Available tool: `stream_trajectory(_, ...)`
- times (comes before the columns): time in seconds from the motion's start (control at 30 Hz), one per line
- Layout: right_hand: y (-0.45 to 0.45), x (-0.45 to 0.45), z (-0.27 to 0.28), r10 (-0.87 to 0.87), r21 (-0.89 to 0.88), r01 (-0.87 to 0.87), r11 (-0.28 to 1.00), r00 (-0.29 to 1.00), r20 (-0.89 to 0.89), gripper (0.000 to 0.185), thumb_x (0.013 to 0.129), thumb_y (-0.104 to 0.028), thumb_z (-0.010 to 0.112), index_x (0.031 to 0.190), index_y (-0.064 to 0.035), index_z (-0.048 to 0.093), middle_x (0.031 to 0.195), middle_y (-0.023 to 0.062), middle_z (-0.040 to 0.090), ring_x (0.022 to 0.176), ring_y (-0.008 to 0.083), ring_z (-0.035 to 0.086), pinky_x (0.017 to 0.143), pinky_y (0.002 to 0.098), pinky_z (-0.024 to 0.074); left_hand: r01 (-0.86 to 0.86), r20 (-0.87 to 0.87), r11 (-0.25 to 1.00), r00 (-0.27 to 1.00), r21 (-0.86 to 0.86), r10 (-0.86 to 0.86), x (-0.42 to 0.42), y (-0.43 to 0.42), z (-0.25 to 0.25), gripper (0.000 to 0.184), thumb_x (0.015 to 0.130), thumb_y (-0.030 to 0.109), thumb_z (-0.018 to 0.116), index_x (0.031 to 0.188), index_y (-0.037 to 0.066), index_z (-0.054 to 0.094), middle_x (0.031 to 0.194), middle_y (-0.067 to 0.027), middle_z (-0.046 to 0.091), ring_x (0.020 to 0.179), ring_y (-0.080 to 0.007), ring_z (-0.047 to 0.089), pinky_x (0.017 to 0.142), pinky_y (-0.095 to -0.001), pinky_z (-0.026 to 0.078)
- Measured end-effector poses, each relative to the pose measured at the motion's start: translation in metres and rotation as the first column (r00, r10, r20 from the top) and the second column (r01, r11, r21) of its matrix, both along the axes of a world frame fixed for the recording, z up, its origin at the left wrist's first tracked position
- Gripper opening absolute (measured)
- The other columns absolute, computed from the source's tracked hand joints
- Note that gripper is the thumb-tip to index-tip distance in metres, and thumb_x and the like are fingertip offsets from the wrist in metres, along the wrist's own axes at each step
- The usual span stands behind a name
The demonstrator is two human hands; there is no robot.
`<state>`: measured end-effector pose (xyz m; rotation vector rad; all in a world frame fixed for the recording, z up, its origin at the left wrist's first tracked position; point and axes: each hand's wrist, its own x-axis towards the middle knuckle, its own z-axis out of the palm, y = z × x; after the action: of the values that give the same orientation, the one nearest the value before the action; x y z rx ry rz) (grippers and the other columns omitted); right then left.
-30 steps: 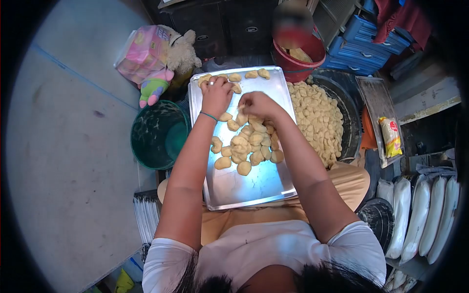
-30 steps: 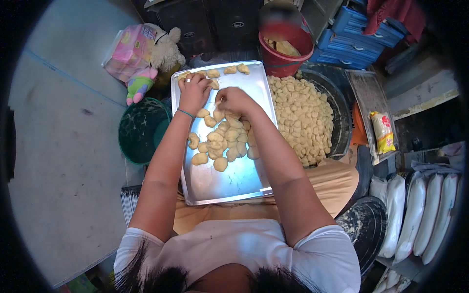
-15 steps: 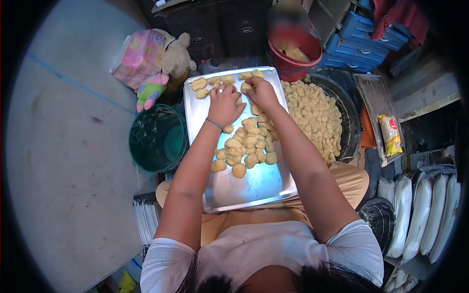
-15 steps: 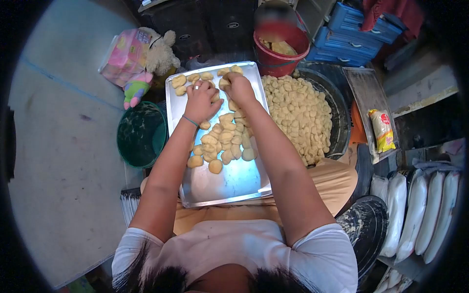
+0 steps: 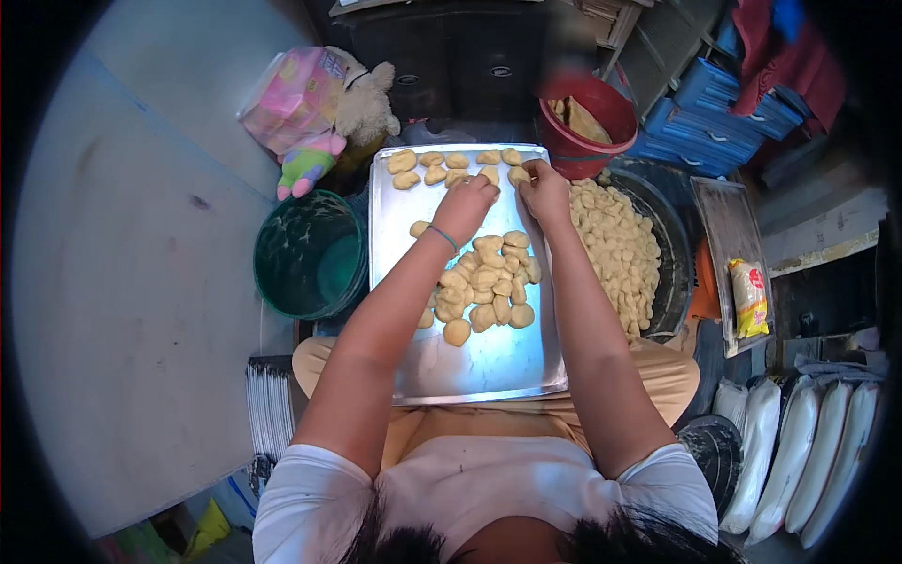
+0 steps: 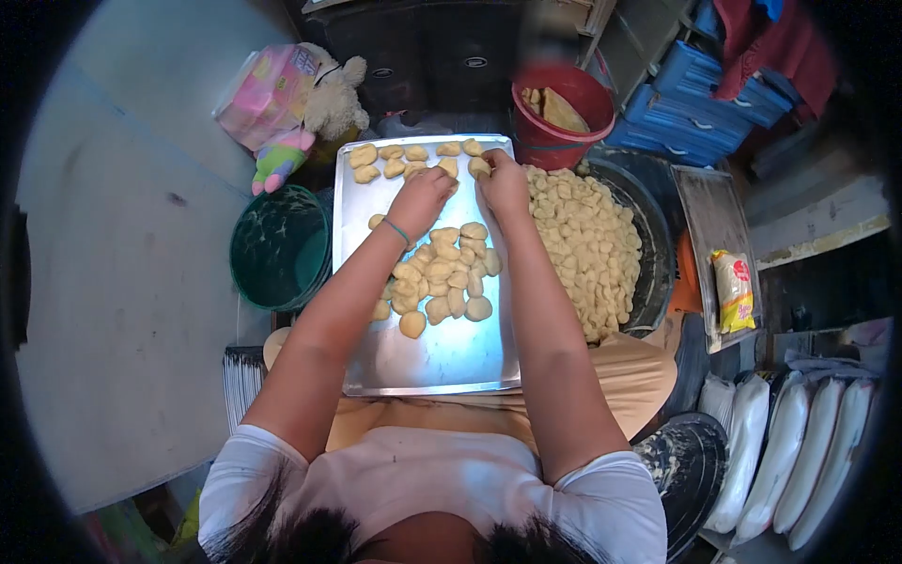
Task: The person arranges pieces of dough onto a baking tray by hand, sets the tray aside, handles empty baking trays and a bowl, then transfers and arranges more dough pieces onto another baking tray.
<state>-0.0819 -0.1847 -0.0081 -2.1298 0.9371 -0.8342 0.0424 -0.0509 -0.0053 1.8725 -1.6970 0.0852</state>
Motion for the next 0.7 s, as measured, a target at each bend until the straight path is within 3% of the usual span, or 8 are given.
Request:
stream_trajectory(0.07, 0.000, 0.004, 0.005, -0.023, -0.034, 0.022, 0.999, 0.999, -0.032, 0.031, 0.072, -0.018, 0.074, 0.099, -0.0034, 0.069, 0.090, 0.0173, 0.066, 0.082, 0.0319, 0.065, 0.074, 0.0395, 0.0511, 0.009, 0.007, 1.000, 1.000, 0.026, -0.009, 0.002, 0.002, 0.003, 0.014, 0.083, 0.019, 0.062, 0.090, 0.007, 0.066, 0.091, -0.0083, 0.060, 0.089, -0.0284, 0.059, 0.082, -0.0434, 0.044)
stream_trajectory(0.17, 0.008, 0.008, 0.017, 0.065, -0.247, -0.078, 0.966, 0.996, -0.059, 0.032, 0.073, -0.019, 0.070, 0.104, -0.0093, 0.067, 0.104, 0.0133, 0.059, 0.103, 0.0320, 0.056, 0.086, 0.0437, 0.0454, 0.015, -0.096, 1.000, 0.995, 0.015, -0.014, 0.012, 0.029, 0.026, 0.025, 0.082, 0.031, 0.065, 0.089, 0.008, 0.068, 0.093, -0.0081, 0.061, 0.092, -0.0283, 0.059, 0.088, -0.0452, 0.041)
stream_trajectory(0.33, 0.022, 0.066, 0.024, 0.301, -0.394, -0.278, 0.876, 0.954, -0.003, 0.029, 0.077, -0.019, 0.066, 0.106, -0.0152, 0.068, 0.107, 0.0079, 0.064, 0.104, 0.0284, 0.055, 0.092, 0.0435, 0.0364, -0.463, -0.033, 0.873, 0.885, -0.152, 0.464, 0.079, 0.047, 0.031, 0.025, 0.085, 0.029, 0.064, 0.100, 0.010, 0.070, 0.117, -0.0103, 0.057, 0.109, -0.0311, 0.053, 0.094, -0.0468, 0.037)
stream_trajectory(0.37, 0.024, 0.075, 0.028, 0.294, -0.327, -0.317, 0.890, 0.948, -0.118, 0.031, 0.077, -0.018, 0.066, 0.108, -0.0166, 0.068, 0.109, 0.0067, 0.064, 0.105, 0.0275, 0.055, 0.093, 0.0438, 0.0347, -0.516, -0.027, 0.852, 0.856, -0.085, 0.516, 0.093, 0.047, 0.029, 0.027, 0.083, 0.029, 0.066, 0.105, 0.014, 0.070, 0.125, -0.0096, 0.055, 0.116, -0.0305, 0.050, 0.097, -0.0462, 0.036)
stream_trajectory(0.43, 0.023, 0.091, 0.035, 0.293, -0.187, -0.370, 0.910, 0.893, -0.341, 0.036, 0.077, -0.016, 0.065, 0.112, -0.0193, 0.068, 0.112, 0.0043, 0.065, 0.108, 0.0257, 0.053, 0.095, 0.0444, 0.0312, -0.441, -0.068, 0.895, 0.893, 0.073, 0.445, 0.104, 0.049, 0.021, 0.027, 0.081, 0.029, 0.068, 0.104, 0.017, 0.070, 0.127, -0.0094, 0.054, 0.120, -0.0304, 0.048, 0.099, -0.0457, 0.035)
stream_trajectory(0.5, 0.017, 0.095, 0.038, 0.275, -0.179, -0.363, 0.914, 0.882, -0.382, 0.032, 0.077, -0.014, 0.064, 0.108, -0.0204, 0.070, 0.109, 0.0042, 0.066, 0.108, 0.0248, 0.053, 0.094, 0.0440, 0.0313, -0.354, -0.088, 0.918, 0.923, 0.178, 0.374, 0.109, 0.052, 0.016, 0.027, 0.077, 0.029, 0.070, 0.102, 0.020, 0.072, 0.133, -0.0094, 0.052, 0.125, -0.0307, 0.046, 0.103, -0.0454, 0.033)
stream_trajectory(0.6, 0.013, 0.095, 0.034, 0.245, -0.204, -0.328, 0.922, 0.905, -0.347, 0.025, 0.075, -0.016, 0.065, 0.099, -0.0198, 0.073, 0.103, 0.0027, 0.067, 0.109, 0.0232, 0.053, 0.092, 0.0434, 0.0312, -0.371, 0.011, 0.913, 0.927, 0.168, 0.374, 0.105, 0.056, 0.010, 0.025, 0.077, 0.028, 0.070, 0.101, 0.021, 0.072, 0.134, -0.0092, 0.051, 0.124, -0.0302, 0.047, 0.102, -0.0457, 0.034)
stream_trajectory(0.7, 0.020, 0.095, 0.029, 0.257, -0.297, -0.337, 0.894, 0.926, -0.277, 0.025, 0.073, -0.019, 0.068, 0.097, -0.0196, 0.072, 0.098, 0.0014, 0.068, 0.108, 0.0227, 0.053, 0.093, 0.0446, 0.0307, -0.424, -0.142, 0.905, 0.898, -0.023, 0.417, 0.108, 0.052, 0.003, 0.025, 0.078, 0.021, 0.068, 0.102, 0.014, 0.071, 0.131, -0.0127, 0.052, 0.121, -0.0311, 0.050, 0.099, -0.0427, 0.038)
